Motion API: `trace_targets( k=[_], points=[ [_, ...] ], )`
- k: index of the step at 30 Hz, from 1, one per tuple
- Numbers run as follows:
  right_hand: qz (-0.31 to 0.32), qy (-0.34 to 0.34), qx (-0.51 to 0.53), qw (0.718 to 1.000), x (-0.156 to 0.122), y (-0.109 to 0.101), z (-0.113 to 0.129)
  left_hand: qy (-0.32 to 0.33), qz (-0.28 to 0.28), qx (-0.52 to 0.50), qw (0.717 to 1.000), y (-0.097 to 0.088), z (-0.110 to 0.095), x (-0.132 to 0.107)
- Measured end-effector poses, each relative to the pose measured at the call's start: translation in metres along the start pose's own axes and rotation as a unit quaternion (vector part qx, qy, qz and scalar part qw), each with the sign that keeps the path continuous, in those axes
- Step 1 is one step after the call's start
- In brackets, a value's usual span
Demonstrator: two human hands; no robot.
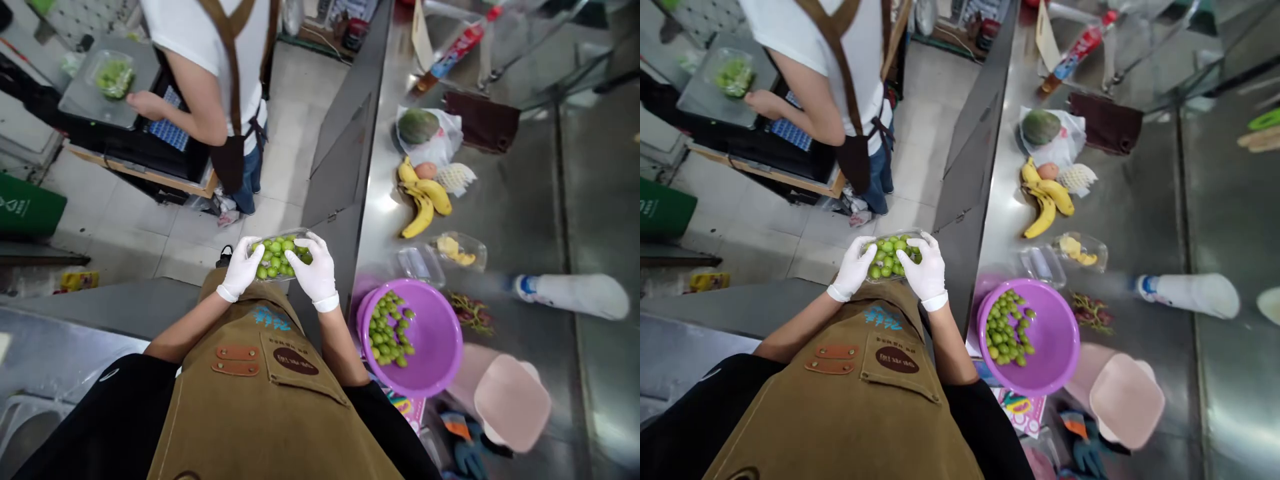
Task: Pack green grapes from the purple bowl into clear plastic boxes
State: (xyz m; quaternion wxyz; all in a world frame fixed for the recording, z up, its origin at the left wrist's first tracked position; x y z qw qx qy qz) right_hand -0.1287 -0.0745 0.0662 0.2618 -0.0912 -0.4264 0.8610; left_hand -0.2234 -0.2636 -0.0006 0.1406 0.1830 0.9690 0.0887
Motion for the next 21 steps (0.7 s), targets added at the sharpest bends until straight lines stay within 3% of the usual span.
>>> trace_targets(
  k=[6, 14, 16, 21],
  points=[
    [0.094, -0.047, -0.034, 0.994, 0.037, 0.067, 0.053, 0.05, -0.084, 0.0, 0.995, -0.063, -0.018, -0.001],
    [0.034, -0.101, -0.019, 0.994, 0.088, 0.099, 0.135, 0.063, -0.202, -0.017, 0.977, -0.14, -0.041, 0.026],
    [0.076, -0.1, 0.016, 0.992, 0.104, 0.115, 0.149, 0.067, -0.216, -0.031, 0.974, -0.157, -0.046, 0.037],
    [0.208, -0.022, 0.151, 0.966, 0.15, 0.172, 0.163, 0.044, -0.209, -0.083, 0.973, -0.189, -0.049, 0.071]
  ],
)
Point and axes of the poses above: each hand's wrist, its own x-axis towards the middle knuckle, its own y-axis out of the palm, z = x × y, the point moved 6 cm from there along x, towards the middle knuckle, and after that the axes turned 11 degrees about -x, right-handed, at the moved point
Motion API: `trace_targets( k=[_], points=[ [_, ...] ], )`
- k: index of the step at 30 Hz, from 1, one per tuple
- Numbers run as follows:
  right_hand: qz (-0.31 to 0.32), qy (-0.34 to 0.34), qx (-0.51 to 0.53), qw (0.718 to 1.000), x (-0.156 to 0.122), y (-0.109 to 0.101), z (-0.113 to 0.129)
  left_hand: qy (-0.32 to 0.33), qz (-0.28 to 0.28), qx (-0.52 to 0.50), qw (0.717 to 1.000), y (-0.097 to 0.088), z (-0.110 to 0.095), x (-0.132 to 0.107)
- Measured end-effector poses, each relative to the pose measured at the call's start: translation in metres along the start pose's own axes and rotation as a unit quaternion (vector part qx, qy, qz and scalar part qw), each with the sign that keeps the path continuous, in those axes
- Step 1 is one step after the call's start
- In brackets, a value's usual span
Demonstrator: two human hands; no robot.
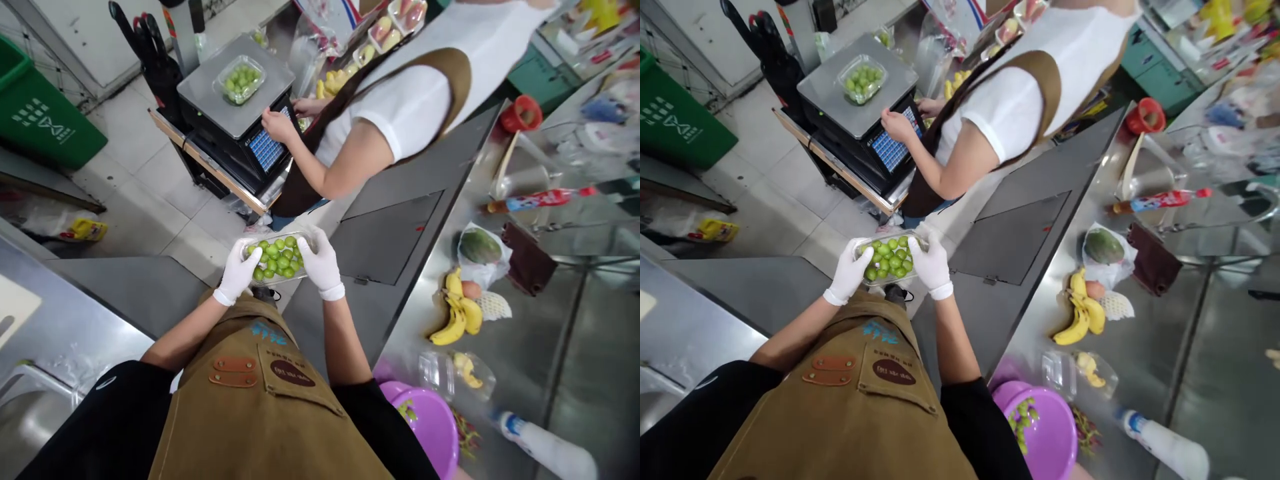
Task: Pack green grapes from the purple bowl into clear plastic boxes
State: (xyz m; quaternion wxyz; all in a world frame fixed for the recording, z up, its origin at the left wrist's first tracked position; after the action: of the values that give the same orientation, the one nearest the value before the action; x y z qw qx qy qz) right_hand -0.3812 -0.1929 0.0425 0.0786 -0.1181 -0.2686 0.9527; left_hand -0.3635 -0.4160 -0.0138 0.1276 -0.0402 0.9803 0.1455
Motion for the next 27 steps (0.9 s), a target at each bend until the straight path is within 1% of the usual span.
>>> trace_targets(
  k=[3, 7, 10, 12, 15, 19, 20, 21, 24, 25, 27],
  points=[
    [0.05, 0.016, 0.036, 0.998, 0.036, 0.028, -0.001, -0.017, -0.011, -0.012, 1.0, -0.011, -0.001, 0.025],
    [0.052, 0.025, 0.048, 0.997, 0.068, 0.057, 0.003, -0.051, -0.021, -0.029, 0.998, -0.029, -0.002, 0.052],
    [0.063, 0.012, 0.061, 0.996, 0.081, 0.07, 0.012, -0.079, -0.001, -0.06, 0.995, -0.041, -0.003, 0.064],
    [0.066, 0.002, 0.07, 0.995, 0.087, 0.074, 0.017, -0.081, 0.013, -0.06, 0.995, -0.046, -0.004, 0.07],
    [0.043, 0.009, 0.082, 0.996, 0.095, 0.074, 0.016, -0.086, 0.036, -0.037, 0.995, -0.048, -0.005, 0.077],
    [0.017, 0.06, 0.115, 0.991, 0.104, 0.079, 0.003, -0.124, 0.113, -0.077, 0.983, -0.038, -0.008, 0.087],
    [0.012, 0.067, 0.127, 0.989, 0.106, 0.08, 0.001, -0.128, 0.122, -0.087, 0.98, -0.036, -0.009, 0.091],
    [0.008, 0.071, 0.14, 0.988, 0.108, 0.082, 0.001, -0.131, 0.119, -0.09, 0.98, -0.036, -0.011, 0.095],
    [-0.001, 0.056, 0.171, 0.984, 0.113, 0.085, 0.004, -0.132, 0.08, -0.079, 0.985, -0.036, -0.013, 0.109],
    [-0.005, 0.048, 0.181, 0.982, 0.114, 0.085, 0.006, -0.133, 0.075, -0.081, 0.985, -0.036, -0.013, 0.113],
    [-0.017, 0.04, 0.204, 0.978, 0.115, 0.083, 0.008, -0.139, 0.087, -0.096, 0.982, -0.033, -0.012, 0.122]
  ],
)
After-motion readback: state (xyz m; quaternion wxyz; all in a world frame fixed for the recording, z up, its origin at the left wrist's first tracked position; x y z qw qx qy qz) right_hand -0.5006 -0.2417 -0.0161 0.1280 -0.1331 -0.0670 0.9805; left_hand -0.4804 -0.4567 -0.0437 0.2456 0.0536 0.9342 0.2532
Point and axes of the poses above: each hand's wrist, its own x-axis towards the middle knuckle, its own y-axis out of the palm, z = x × y, the point moved 6 cm from there along x, towards the middle knuckle, and after that the axes turned 11 degrees about -x, right-handed, at the moved point
